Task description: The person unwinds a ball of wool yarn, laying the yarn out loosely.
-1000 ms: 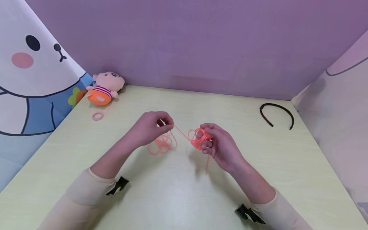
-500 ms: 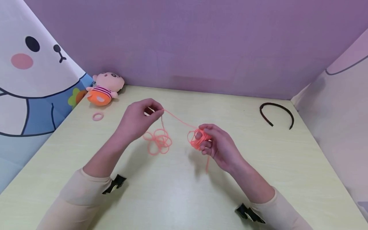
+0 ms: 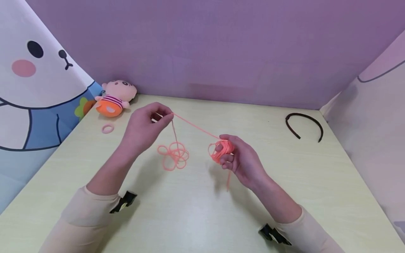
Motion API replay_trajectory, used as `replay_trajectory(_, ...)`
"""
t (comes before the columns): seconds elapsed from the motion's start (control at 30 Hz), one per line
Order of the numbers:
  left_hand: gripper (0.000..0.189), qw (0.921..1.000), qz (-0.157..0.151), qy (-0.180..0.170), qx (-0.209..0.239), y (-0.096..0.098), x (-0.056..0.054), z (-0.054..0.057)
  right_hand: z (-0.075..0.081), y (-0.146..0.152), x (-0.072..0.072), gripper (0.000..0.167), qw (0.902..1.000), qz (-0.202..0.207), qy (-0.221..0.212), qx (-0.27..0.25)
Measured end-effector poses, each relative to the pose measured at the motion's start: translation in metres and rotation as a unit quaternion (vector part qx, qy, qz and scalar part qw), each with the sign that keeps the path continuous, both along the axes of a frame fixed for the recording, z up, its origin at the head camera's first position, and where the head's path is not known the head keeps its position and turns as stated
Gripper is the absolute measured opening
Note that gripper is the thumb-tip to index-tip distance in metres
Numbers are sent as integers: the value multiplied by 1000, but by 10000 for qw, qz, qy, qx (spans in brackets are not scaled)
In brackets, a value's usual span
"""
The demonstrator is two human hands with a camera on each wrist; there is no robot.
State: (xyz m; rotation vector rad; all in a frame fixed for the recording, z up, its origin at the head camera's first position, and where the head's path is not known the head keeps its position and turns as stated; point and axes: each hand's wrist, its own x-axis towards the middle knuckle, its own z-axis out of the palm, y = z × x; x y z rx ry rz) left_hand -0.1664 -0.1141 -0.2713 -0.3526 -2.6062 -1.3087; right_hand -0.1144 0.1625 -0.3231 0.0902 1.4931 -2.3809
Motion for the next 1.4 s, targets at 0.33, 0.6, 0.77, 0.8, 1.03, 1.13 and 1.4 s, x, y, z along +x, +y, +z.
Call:
replay_trajectory(0.33,21,9996,259,-115,-70,-12,-5,4,1,1,-1,31,9998,-116,4,-167)
replay_trajectory(0.6,21,9954,-444,-682,-512,-14,-12,-6,0,1,0,31,9999,-71,122,16)
replay_trajectory(0.77,18,9910,-965,-697,-620,0,-9,-13,-1,0,1,31,9998,36,199,66)
replay_trajectory(0.8,16,9904,-1068,-625,-616,4,-7,-14,-1,0,2,30,9997,73,219,69)
replay_trajectory(1.03,9,9789,-1963,-81,-557,35,11,-26,1,-3,5,32,9986,374,314,182)
replay_trajectory(1.13,11,9732,-2237,56,-535,45,17,-31,2,-4,8,35,9977,534,334,255)
replay_trajectory(1.4,13,9681,-2396,429,-596,57,25,-40,5,-7,11,35,9950,882,437,175)
